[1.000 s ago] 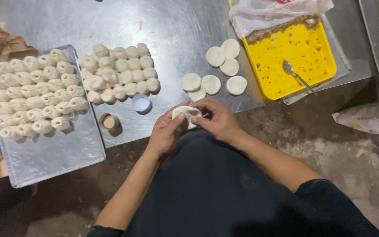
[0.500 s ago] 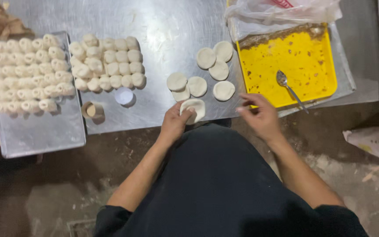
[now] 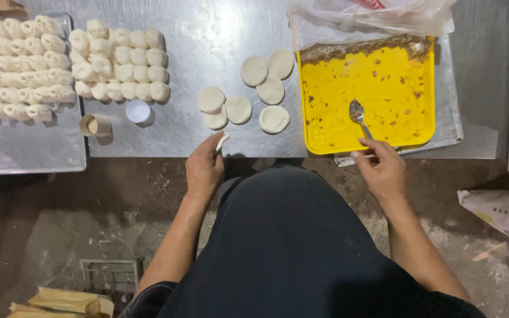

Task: The person flattens small pieces of dough, fills them with a dark mixture using a spoon, and pleats the dough into filled buns.

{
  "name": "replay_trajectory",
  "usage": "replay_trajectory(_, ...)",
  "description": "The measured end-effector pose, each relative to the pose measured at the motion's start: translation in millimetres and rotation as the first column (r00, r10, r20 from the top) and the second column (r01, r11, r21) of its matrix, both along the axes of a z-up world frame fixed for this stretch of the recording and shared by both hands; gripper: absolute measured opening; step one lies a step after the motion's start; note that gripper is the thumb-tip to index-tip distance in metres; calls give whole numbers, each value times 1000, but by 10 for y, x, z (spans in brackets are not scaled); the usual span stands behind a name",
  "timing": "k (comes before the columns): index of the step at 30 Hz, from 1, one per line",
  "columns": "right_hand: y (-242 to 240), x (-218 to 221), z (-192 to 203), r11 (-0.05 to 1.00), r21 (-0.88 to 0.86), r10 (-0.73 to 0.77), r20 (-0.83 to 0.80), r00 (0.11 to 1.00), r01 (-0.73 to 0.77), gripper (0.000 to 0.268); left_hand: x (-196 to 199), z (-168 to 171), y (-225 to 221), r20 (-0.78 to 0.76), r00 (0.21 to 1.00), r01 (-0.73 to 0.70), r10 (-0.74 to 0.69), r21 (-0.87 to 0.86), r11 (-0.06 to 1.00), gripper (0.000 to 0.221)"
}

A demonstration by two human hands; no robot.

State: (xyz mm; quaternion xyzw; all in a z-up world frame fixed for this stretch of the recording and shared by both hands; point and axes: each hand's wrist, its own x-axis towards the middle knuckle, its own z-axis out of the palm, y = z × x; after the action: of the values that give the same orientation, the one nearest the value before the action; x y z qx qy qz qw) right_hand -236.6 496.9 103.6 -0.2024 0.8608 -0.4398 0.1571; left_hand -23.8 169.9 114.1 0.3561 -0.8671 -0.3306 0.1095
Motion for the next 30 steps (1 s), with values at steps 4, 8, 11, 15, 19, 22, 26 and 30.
replay_trajectory(4, 195, -373, -320, 937, 348, 212, -475, 854, -39, 25, 6, 1, 65, 29, 998, -53, 53, -23, 998, 38)
replay_trajectory(8, 190, -495, -692, 917, 395, 239, -431, 870, -56, 30, 16, -200, 103, -142, 931, -180, 336, 623, 761, 33)
replay_trajectory(11, 128, -534, -840, 874, 485, 241, -356, 903, -42, 27, 9, -317, 174, -125, 865, -164, 486, 844, 510, 39)
replay_trajectory(15, 137, -598, -995, 889, 455, 225, -354, 908, -44, 23, -68, -322, 319, -92, 882, -151, 461, 873, 464, 39)
replay_trajectory(19, 258, -755, -1067, 918, 397, 173, -384, 907, -7, 17, -167, -247, 434, -114, 902, -117, 416, 863, 491, 39)
replay_trajectory(22, 459, -1064, -944, 947, 319, 136, -499, 856, 35, 17, -184, -182, 486, -121, 887, -114, 445, 877, 467, 40)
replay_trajectory(26, 605, -1716, -719, 931, 335, 118, -657, 744, 148, 23, -209, -123, 542, -130, 862, -111, 491, 895, 432, 40)
replay_trajectory(30, 498, -2032, -677, 871, 455, 169, -634, 754, 187, 34, -213, -36, 525, -126, 850, -94, 512, 920, 381, 39)
